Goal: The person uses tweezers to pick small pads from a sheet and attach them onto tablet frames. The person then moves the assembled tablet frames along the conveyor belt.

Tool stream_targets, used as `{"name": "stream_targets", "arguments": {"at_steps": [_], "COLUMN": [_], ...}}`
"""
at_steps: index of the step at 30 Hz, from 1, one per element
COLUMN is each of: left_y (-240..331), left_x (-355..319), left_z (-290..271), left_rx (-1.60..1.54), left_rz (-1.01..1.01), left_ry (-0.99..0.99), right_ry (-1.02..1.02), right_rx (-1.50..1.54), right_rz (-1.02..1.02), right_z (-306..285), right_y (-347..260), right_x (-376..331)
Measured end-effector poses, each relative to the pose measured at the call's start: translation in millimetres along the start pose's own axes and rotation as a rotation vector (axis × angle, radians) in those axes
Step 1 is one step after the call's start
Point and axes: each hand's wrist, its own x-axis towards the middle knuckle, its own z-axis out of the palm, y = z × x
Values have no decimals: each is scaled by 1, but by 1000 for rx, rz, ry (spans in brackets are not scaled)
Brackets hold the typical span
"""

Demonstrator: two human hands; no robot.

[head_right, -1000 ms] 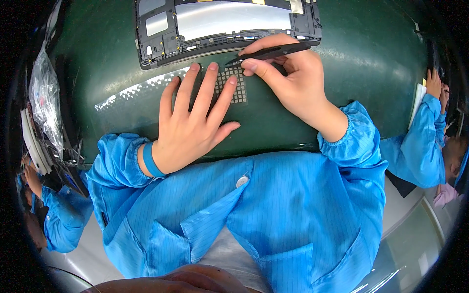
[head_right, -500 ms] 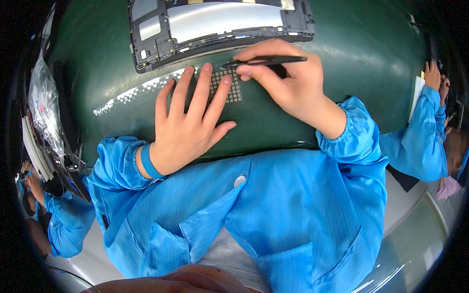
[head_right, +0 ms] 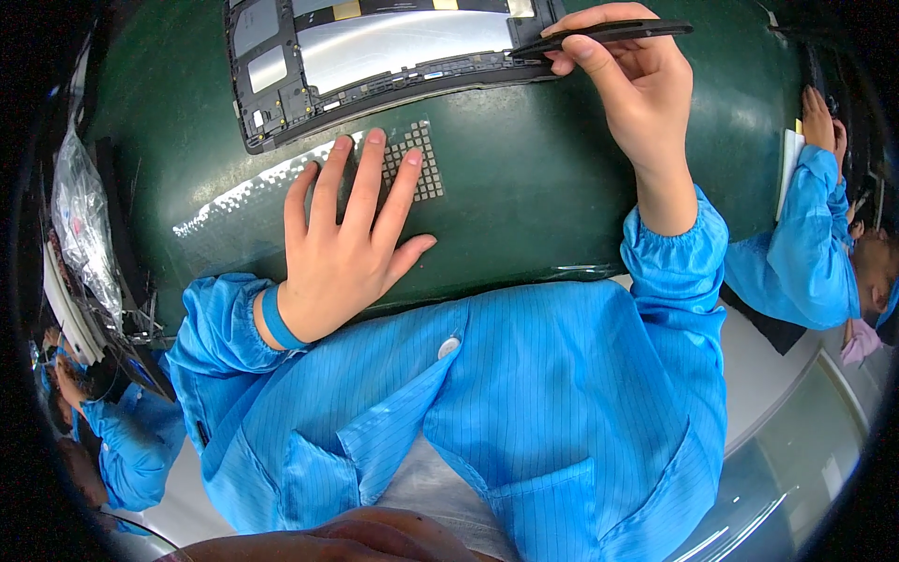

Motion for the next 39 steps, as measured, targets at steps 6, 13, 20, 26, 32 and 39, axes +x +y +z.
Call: {"name": "stream_targets", "arguments": {"at_steps": [6,13,20,26,32,39], "left_y": [-1,-2,-1,-2,-1,-1], "left_x": [0,-2,-2,-1,-2,0], "left_z": [0,1,4,4,4,3], "left_rx": [0,-4,-17,-20,-9,-10], "left_rz": [8,-4,-14,-11,-12,-7], "left_ry": [3,5,18,25,34,34], "right_ry": [10,-51,-35,-86,-82,-135], "right_rx": [-35,-274,96,141,82,4], "right_rz": [-15,-168,154,254,258,187], "right_z": [0,14,73,84,83,79], "right_y": [0,-16,-34,-24,-24,-25], "right_x": [-1,3,-11,-16,-17,-16]}}
